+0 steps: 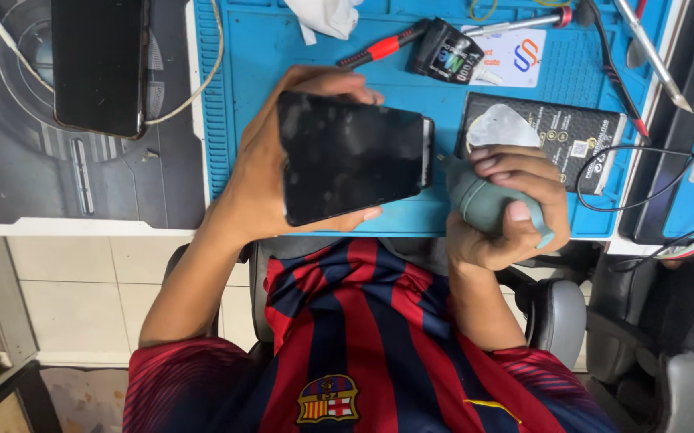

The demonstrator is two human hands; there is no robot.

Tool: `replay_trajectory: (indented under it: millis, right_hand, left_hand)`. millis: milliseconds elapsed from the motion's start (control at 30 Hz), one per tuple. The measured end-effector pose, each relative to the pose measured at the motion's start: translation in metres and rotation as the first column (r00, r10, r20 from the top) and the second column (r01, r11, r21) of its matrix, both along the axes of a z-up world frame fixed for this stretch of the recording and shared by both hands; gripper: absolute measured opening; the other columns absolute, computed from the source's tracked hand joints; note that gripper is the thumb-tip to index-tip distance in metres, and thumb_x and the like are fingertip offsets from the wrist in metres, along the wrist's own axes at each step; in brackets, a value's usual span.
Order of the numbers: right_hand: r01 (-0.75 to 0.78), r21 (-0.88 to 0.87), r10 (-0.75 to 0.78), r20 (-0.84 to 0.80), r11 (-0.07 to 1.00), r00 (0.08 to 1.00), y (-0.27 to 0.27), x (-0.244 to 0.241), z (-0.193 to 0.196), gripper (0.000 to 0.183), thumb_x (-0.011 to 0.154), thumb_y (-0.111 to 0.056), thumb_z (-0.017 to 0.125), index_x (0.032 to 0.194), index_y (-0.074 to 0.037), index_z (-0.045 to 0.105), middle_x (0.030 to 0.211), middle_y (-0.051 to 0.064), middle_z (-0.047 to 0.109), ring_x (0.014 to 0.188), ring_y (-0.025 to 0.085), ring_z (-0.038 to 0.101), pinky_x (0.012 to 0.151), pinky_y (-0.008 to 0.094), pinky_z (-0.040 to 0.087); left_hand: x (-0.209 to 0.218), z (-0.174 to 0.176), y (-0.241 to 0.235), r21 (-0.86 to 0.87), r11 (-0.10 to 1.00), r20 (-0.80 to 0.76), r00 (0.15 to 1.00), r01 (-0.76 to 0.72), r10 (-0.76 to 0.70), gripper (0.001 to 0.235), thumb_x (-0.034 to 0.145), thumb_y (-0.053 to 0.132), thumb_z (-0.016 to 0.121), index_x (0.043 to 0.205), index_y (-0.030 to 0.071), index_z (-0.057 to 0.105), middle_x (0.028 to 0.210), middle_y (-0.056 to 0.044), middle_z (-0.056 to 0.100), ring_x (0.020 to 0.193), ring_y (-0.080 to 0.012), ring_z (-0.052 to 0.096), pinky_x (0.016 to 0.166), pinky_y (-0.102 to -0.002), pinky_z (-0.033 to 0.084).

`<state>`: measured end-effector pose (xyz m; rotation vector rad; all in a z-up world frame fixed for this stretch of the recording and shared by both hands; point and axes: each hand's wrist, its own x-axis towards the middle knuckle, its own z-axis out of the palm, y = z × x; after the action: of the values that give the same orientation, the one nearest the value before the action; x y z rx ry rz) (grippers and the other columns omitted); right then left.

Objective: The person applies adhesive to a smartphone battery, places the battery into the phone chassis, and uses a UV light to cure the adhesive. They then press the phone's edges to secure the assembly.

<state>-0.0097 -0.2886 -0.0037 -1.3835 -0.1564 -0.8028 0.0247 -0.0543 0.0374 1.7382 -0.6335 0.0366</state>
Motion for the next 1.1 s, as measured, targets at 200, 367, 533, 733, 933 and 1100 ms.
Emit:
replay_trajectory:
  millis: [200, 367, 533, 733, 933, 1100]
  right_hand:
    - [-0.177, -0.059, 0.172, -0.093, 0.982, 0.981, 0.002, 0.004, 0.011, 0.032, 0.094, -0.021, 0.051, 0.075, 0.004, 0.050, 0.066, 0.016, 0.052, 0.053, 0.022, 0.052, 0.051, 0.030, 0.048]
    - [-0.139, -0.196, 0.117, -0.118, 0.971, 0.986, 0.002, 0.022, 0.011, 0.039, 0.101, -0.025, 0.049, 0.085, 0.011, 0.056, 0.076, 0.024, 0.058, 0.063, 0.030, 0.059, 0.061, 0.036, 0.053]
    - [-0.104, -0.162, 0.094, -0.067, 0.981, 0.993, 0.001, 0.031, 0.018, 0.042, 0.100, -0.028, 0.050, 0.075, 0.005, 0.051, 0.069, 0.018, 0.053, 0.052, 0.023, 0.054, 0.049, 0.031, 0.049]
    - [-0.110, -0.308, 0.085, -0.095, 0.945, 0.992, 0.003, 0.036, 0.019, 0.055, 0.107, -0.038, 0.046, 0.074, 0.006, 0.051, 0.069, 0.017, 0.055, 0.051, 0.022, 0.055, 0.050, 0.029, 0.046]
    - [-0.244, -0.252, 0.192, -0.213, 0.937, 0.958, -0.009, 0.039, 0.016, 0.061, 0.110, -0.042, 0.050, 0.084, 0.013, 0.052, 0.070, 0.023, 0.056, 0.057, 0.027, 0.058, 0.053, 0.034, 0.049]
    - [-0.330, -0.167, 0.269, -0.307, 0.929, 0.913, -0.032, 0.047, 0.034, 0.059, 0.106, -0.045, 0.051, 0.076, 0.006, 0.053, 0.065, 0.015, 0.056, 0.052, 0.021, 0.058, 0.049, 0.028, 0.046]
  left_hand:
    - [-0.014, -0.017, 0.018, -0.185, 0.982, -0.048, 0.999, -0.027, 0.019, 0.107, 0.077, 0.013, 0.102, 0.154, 0.010, 0.028, 0.136, -0.013, 0.057, 0.132, -0.0253, 0.061, 0.112, -0.038, 0.050]
    - [-0.029, -0.023, 0.027, -0.235, 0.967, -0.104, 0.992, -0.098, 0.075, 0.114, 0.077, 0.005, 0.099, 0.158, 0.013, 0.019, 0.137, -0.018, 0.057, 0.130, -0.0265, 0.061, 0.113, -0.040, 0.053]
    - [-0.035, -0.034, 0.028, -0.223, 0.966, -0.092, 0.990, -0.129, 0.111, 0.116, 0.078, 0.006, 0.099, 0.158, 0.014, 0.015, 0.138, -0.020, 0.057, 0.129, -0.0271, 0.061, 0.112, -0.039, 0.055]
    - [-0.039, -0.039, 0.029, -0.262, 0.960, -0.091, 0.993, -0.097, 0.075, 0.114, 0.082, 0.005, 0.098, 0.156, 0.017, 0.012, 0.142, -0.022, 0.053, 0.133, -0.0280, 0.060, 0.112, -0.040, 0.057]
    - [-0.038, -0.038, 0.030, -0.273, 0.958, -0.105, 0.992, -0.090, 0.063, 0.110, 0.080, 0.003, 0.097, 0.153, 0.017, 0.016, 0.140, -0.021, 0.053, 0.133, -0.0277, 0.059, 0.112, -0.041, 0.056]
    - [-0.037, -0.039, 0.026, -0.291, 0.953, -0.109, 0.992, -0.090, 0.061, 0.110, 0.080, 0.004, 0.098, 0.153, 0.017, 0.017, 0.141, -0.021, 0.053, 0.133, -0.0277, 0.058, 0.112, -0.040, 0.058]
